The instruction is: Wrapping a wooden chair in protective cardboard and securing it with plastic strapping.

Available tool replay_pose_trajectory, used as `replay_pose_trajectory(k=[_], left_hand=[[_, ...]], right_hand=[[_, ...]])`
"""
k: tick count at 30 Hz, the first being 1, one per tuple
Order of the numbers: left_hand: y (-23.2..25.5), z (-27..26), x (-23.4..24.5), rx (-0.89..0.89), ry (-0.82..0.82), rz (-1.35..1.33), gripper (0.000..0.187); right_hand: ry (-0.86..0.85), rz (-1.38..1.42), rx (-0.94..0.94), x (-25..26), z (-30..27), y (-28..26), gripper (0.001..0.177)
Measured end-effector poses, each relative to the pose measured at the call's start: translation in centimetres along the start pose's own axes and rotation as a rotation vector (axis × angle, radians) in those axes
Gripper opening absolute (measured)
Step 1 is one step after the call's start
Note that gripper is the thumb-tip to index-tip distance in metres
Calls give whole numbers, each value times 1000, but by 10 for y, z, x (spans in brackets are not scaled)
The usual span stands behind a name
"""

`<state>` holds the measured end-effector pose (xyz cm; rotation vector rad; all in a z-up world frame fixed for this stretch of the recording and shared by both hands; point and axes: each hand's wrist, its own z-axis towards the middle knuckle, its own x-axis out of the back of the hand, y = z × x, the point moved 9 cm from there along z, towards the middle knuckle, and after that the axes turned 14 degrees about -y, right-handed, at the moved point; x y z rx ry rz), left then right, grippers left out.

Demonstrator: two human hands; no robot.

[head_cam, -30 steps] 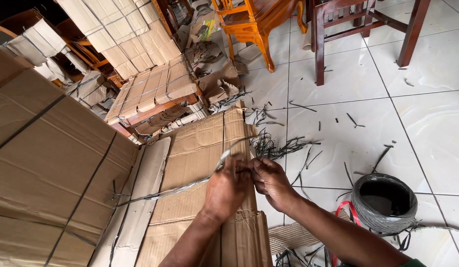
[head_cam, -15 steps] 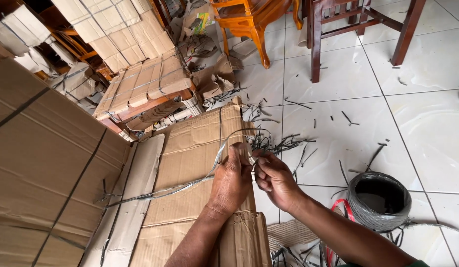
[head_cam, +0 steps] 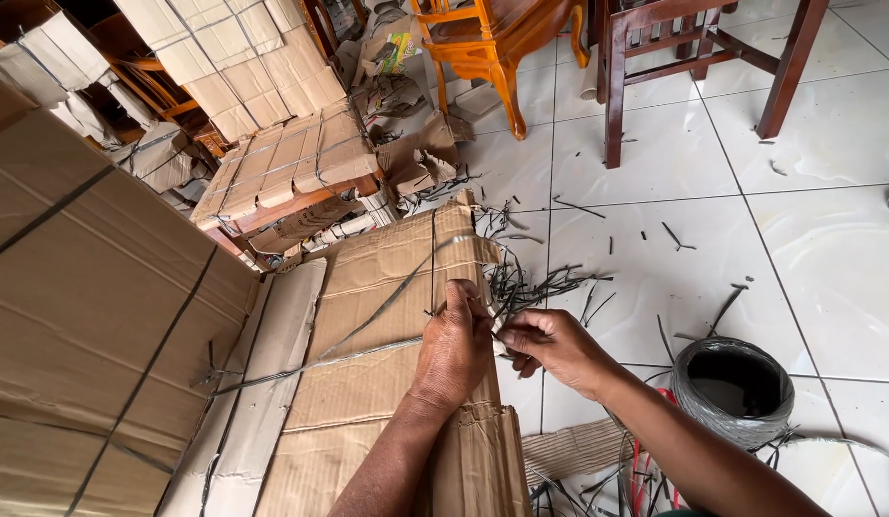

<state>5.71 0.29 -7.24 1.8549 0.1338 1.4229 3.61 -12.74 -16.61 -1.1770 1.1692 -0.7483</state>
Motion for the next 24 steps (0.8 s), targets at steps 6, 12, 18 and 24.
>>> replay_pose_trajectory(k=[6, 12, 18, 24], left_hand=[[-2, 0, 0, -31, -9, -35, 39], [-1, -2, 4, -41, 5, -43, 38], [2, -2, 5, -63, -12, -27, 36], [0, -6, 7, -61, -27, -100, 39]], right_hand=[[-26, -248, 15, -6, 2, -1, 32], [93, -327, 134, -1, 1, -10, 12], [255, -837, 688, -41, -31, -77, 9], [296, -731, 515, -21, -10, -41, 5]])
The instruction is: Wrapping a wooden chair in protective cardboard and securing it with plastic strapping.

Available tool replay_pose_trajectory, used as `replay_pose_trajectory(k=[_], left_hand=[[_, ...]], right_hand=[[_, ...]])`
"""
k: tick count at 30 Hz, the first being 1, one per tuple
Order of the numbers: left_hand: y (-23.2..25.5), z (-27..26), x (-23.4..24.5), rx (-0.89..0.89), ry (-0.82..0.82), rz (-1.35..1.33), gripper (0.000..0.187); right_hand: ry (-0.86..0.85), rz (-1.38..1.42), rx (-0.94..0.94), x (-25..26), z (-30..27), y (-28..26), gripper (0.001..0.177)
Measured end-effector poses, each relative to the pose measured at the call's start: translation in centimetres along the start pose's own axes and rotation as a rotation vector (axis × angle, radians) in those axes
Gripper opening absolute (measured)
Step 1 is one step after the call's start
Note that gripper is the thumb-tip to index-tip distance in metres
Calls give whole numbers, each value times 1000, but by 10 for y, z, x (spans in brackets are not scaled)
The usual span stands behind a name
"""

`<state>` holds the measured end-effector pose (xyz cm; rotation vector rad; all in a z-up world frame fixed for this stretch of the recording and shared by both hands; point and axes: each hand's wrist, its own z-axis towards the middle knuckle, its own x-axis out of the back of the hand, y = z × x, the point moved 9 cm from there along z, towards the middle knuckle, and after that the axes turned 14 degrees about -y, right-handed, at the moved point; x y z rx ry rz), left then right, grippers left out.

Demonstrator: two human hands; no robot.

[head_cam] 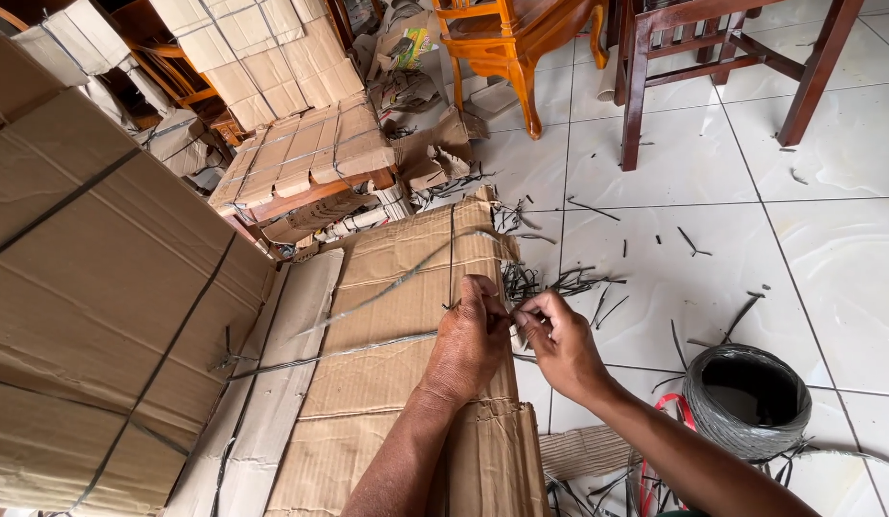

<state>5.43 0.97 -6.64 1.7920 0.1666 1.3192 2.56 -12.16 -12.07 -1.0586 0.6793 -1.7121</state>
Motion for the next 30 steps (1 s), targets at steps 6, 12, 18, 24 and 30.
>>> replay_pose_trajectory(k=[6, 12, 18, 24, 30], left_hand=[[-2, -1, 0, 3, -1, -15, 40], [-2, -1, 1, 39, -2, -10, 41], [-2, -3, 1, 36, 8, -8, 41], [-1, -4, 1, 28, 13, -17, 40], [0, -5, 3, 20, 32, -14, 40]], right_hand=[[64, 568, -217, -11, 1, 34, 22], [158, 243, -155, 8, -1, 4, 9], [50, 316, -180, -3, 4, 24, 8], [113, 531, -261, -6, -1, 32, 11], [102, -30, -23, 16, 2, -22, 10]])
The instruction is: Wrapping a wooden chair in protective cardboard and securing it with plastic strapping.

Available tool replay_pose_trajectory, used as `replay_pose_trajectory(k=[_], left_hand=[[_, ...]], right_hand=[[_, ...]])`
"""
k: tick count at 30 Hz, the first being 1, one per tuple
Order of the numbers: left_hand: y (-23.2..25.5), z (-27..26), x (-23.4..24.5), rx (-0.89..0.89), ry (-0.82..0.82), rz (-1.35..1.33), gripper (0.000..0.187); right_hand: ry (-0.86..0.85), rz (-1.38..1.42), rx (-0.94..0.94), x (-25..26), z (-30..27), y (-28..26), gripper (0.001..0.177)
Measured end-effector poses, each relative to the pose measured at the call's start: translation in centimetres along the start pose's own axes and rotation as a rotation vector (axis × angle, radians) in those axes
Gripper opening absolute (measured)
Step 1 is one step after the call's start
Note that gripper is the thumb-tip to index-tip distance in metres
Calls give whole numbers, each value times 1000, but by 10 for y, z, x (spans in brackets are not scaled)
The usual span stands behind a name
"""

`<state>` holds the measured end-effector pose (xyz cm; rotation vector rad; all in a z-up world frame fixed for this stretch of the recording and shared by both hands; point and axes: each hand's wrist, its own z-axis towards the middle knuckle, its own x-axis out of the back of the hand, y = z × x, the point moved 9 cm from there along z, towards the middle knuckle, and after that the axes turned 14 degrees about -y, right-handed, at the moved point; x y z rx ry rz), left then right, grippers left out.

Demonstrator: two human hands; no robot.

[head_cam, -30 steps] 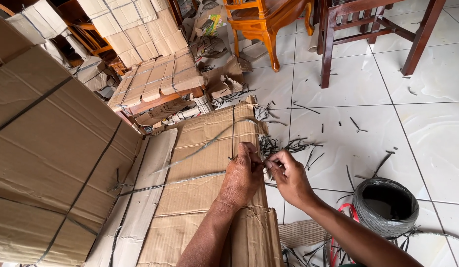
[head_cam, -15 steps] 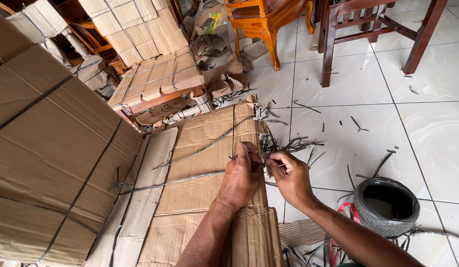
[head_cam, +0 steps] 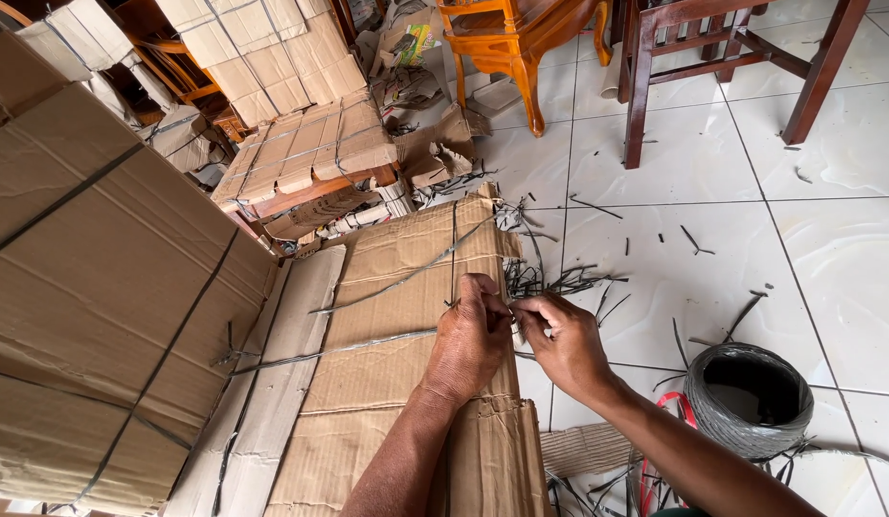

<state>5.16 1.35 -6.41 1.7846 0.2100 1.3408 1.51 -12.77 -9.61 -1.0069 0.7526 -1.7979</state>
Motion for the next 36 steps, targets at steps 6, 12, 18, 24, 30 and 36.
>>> replay_pose_trajectory(k=[6, 12, 18, 24, 30, 36], left_hand=[[-4, 1, -1, 12, 20, 2, 40], [6, 0, -3, -75, 44, 174, 38], [7, -3, 0, -34, 25, 228, 28], [4, -5, 3, -75, 66, 226, 13], [-2, -3, 0, -137, 108, 290, 11], [10, -8, -3, -274, 139, 410, 10]], right_hand=[[-65, -15, 4, -1, 1, 3, 13], [-117, 23, -68, -5, 2, 12, 15], [-235, 485, -168, -25, -1, 35, 14], [-226, 438, -152, -31, 0, 42, 12], [-263, 802, -261, -51, -3, 69, 10], [-266, 1010, -340, -58, -3, 75, 14]])
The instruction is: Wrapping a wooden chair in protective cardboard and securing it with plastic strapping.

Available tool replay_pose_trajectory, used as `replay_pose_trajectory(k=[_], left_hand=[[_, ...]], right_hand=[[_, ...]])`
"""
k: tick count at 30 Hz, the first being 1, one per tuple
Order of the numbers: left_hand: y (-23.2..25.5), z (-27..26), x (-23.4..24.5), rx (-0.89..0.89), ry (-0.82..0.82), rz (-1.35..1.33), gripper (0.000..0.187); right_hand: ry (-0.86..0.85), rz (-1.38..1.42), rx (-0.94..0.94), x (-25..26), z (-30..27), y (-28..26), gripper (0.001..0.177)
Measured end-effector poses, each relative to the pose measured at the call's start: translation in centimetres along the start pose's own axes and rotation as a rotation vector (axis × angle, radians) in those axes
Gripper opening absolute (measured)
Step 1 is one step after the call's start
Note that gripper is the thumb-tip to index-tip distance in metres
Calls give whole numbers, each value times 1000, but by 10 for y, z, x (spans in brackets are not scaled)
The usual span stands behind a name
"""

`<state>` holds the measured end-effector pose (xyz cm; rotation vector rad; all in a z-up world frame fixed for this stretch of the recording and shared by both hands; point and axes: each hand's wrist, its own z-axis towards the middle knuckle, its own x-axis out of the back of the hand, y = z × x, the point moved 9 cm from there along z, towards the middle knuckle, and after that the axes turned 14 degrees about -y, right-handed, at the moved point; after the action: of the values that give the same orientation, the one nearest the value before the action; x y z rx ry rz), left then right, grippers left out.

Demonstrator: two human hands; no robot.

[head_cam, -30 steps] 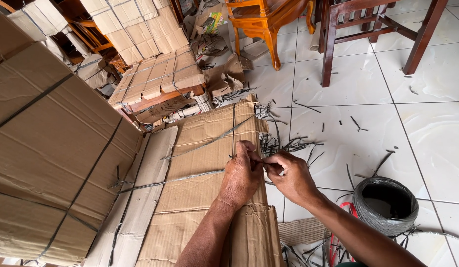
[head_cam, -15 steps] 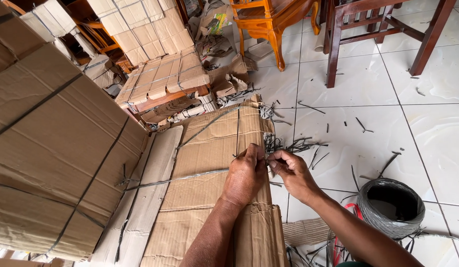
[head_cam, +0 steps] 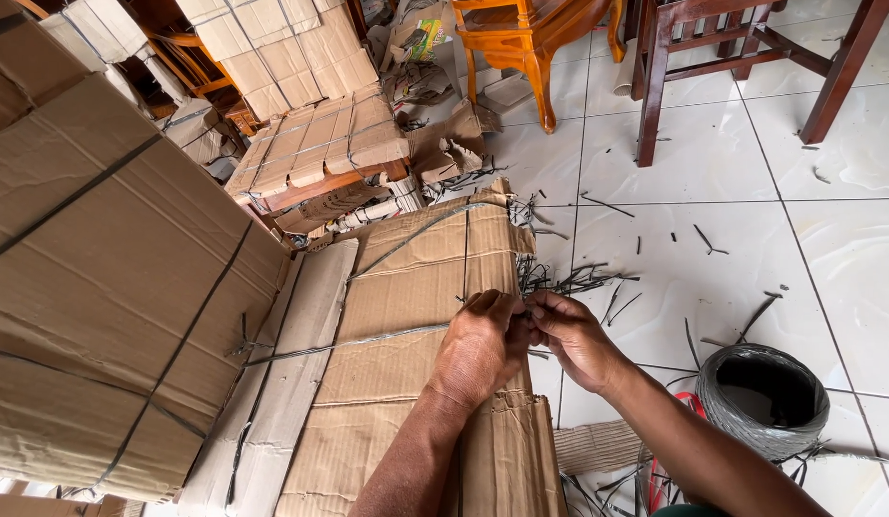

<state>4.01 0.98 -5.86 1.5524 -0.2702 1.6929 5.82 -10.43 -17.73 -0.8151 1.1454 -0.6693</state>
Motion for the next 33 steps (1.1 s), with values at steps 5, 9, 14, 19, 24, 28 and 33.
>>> replay_pose_trajectory(k=[5, 9, 14, 19, 24, 28, 33], left_hand=[[3, 2, -5, 15, -83, 77, 26], [3, 4, -12, -13, -86, 139, 24], [4, 6, -11, -12, -107, 145, 17], [-2, 5, -19, 7, -99, 191, 22], [-3, 6, -28, -50, -38, 274, 15], [7, 0, -20, -78, 5, 457, 14], [-8, 2, -30, -68, 22, 518, 22]], right_hand=[[-31, 40, 8, 7, 4, 7, 14], [-43, 57, 5, 5, 4, 6, 14], [-56, 112, 14, -4, 2, -2, 12], [-63, 122, 13, -5, 3, -3, 11], [-66, 123, -3, 1, 5, 3, 10], [-35, -290, 64, 0, 1, -21, 6], [-29, -781, 100, -1, -5, -24, 14]])
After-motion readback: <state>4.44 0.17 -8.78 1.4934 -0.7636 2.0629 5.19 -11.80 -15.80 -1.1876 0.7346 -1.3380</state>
